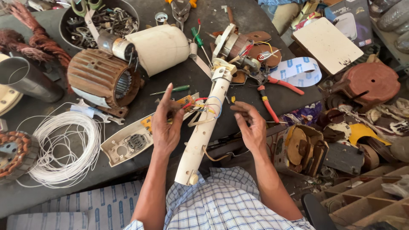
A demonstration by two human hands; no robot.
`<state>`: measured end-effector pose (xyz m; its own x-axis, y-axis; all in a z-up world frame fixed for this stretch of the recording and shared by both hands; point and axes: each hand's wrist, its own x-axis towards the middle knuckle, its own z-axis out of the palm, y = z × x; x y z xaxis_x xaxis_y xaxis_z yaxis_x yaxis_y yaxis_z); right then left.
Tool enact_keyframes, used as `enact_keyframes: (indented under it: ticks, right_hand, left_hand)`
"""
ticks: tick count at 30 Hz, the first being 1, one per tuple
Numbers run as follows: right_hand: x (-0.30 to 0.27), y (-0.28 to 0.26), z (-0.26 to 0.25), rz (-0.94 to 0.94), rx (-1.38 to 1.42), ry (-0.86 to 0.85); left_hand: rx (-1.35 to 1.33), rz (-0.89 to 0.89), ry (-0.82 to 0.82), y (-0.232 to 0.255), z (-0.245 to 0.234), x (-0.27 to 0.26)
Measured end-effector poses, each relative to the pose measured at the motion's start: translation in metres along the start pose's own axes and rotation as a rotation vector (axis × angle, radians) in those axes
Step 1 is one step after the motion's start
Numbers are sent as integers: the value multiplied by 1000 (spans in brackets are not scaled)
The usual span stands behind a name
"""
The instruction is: The person works on a disassembled white plastic housing with an internal circuit board, repeatedly handling and twisting colored wires. They occasionally use a screwdriver to adjust components inside the housing while seated at a cluttered workbench.
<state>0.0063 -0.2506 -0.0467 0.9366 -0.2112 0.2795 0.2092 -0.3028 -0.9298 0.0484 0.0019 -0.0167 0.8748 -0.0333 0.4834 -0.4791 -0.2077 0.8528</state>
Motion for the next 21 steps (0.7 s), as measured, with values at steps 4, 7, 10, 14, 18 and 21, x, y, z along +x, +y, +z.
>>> enact_keyframes:
  ticks: [4,7,10,14,18,21]
  right_hand:
    - [-1,-3,1,-36,-110,27]
    - [-4,-8,5,-103,-228,35]
    - [-4,-11,7,-196,-373,44]
    - [2,-12,6,-276,-480,46]
    - [5,-11,5,-256,-485,37]
    - [6,-11,3,-276,-465,23]
  left_hand:
    - [-27,-5,29,-4,1,-2]
    - [-41,-39,35,-7,1,-3]
    - [-60,-54,35,-9,1,-6]
    - [-130,-33,35,-13,3,-6]
    - [-110,24,33,-17,3,-8]
    - [-126,-88,65,-18,4,-9]
